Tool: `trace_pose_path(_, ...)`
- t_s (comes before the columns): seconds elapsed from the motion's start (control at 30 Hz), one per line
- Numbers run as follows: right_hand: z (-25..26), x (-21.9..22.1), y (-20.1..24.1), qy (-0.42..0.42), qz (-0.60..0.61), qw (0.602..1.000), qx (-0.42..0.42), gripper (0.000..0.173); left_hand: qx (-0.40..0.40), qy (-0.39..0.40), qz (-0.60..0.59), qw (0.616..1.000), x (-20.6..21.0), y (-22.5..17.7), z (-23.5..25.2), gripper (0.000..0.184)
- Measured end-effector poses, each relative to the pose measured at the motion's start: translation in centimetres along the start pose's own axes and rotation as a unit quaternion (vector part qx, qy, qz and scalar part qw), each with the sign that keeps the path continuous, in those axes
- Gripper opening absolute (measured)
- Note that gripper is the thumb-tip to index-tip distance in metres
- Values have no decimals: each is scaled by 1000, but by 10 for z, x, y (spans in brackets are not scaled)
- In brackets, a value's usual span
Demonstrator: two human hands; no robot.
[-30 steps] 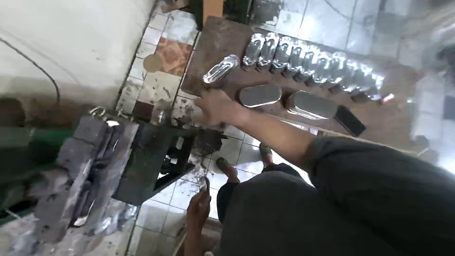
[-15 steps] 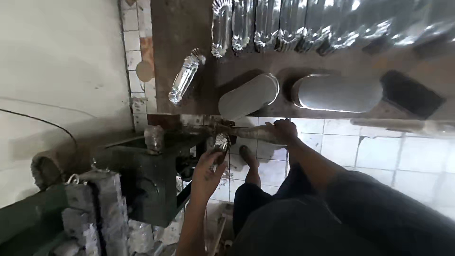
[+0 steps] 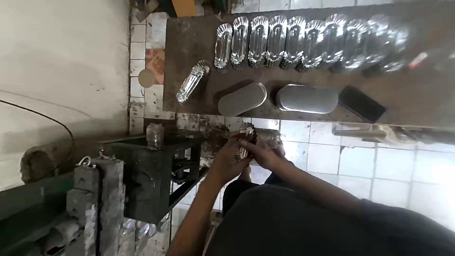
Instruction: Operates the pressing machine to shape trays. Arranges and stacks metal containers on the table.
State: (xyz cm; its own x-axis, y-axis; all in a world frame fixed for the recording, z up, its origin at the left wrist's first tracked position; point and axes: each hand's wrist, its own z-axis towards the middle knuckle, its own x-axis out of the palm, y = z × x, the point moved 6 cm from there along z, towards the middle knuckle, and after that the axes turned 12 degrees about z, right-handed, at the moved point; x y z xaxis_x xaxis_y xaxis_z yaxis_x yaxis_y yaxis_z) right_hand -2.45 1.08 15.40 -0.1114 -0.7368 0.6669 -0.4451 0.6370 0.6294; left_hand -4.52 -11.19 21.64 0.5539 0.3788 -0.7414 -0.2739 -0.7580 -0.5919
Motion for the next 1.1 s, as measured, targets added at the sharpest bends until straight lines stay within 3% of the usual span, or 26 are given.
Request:
trace_pose_path(0.07, 1, -6, 16, -20, -1, 1000, -23, 39, 6, 45, 64, 997, -29, 3, 8, 47)
trace_pose_path(0.13, -3, -24, 31, -48, -33, 997, -50, 39, -23, -27, 79, 996, -73, 31, 31, 36)
trace_pose_path(0.23, -20, -46, 44, -43, -61, 996, -51, 45, -46, -148, 172, 973, -122, 103, 93, 45)
trace_pose_path(0.3, -32, -54, 49, -27, -104, 993, -45, 48, -86, -141, 237, 957, -132, 159, 134, 59)
trace_pose_path(0.37, -41, -64, 48, -8, -114, 993, -27, 57, -128, -117, 249, 953, -131, 196, 156, 59)
trace_pose_path(0.43, -48, -73, 46, -7, -104, 995, -3, 67, -165, -91, 227, 956, -127, 207, 157, 52)
trace_pose_path(0.57, -55, -66, 76, -20, -112, 994, -5, 59, -179, -118, 157, 964, -143, 175, 127, 42)
trace_pose_path(0.7, -40, -50, 113, -2, -120, 992, -30, 65, -192, -179, 10, 965, -136, 125, 85, 39)
trace_pose_path(0.9, -44, -51, 138, 28, -126, 991, -20, 58, -257, -213, 83, 939, -130, 118, 97, 35)
trace_pose_path(1.0, -61, -53, 154, 21, -145, 989, 15, 54, -197, -260, -46, 944, -127, 49, 77, 38)
trace_pose_path(1.1, -62, -45, 170, 20, -137, 990, -26, 43, -146, -222, -192, 945, -92, -48, 37, 33)
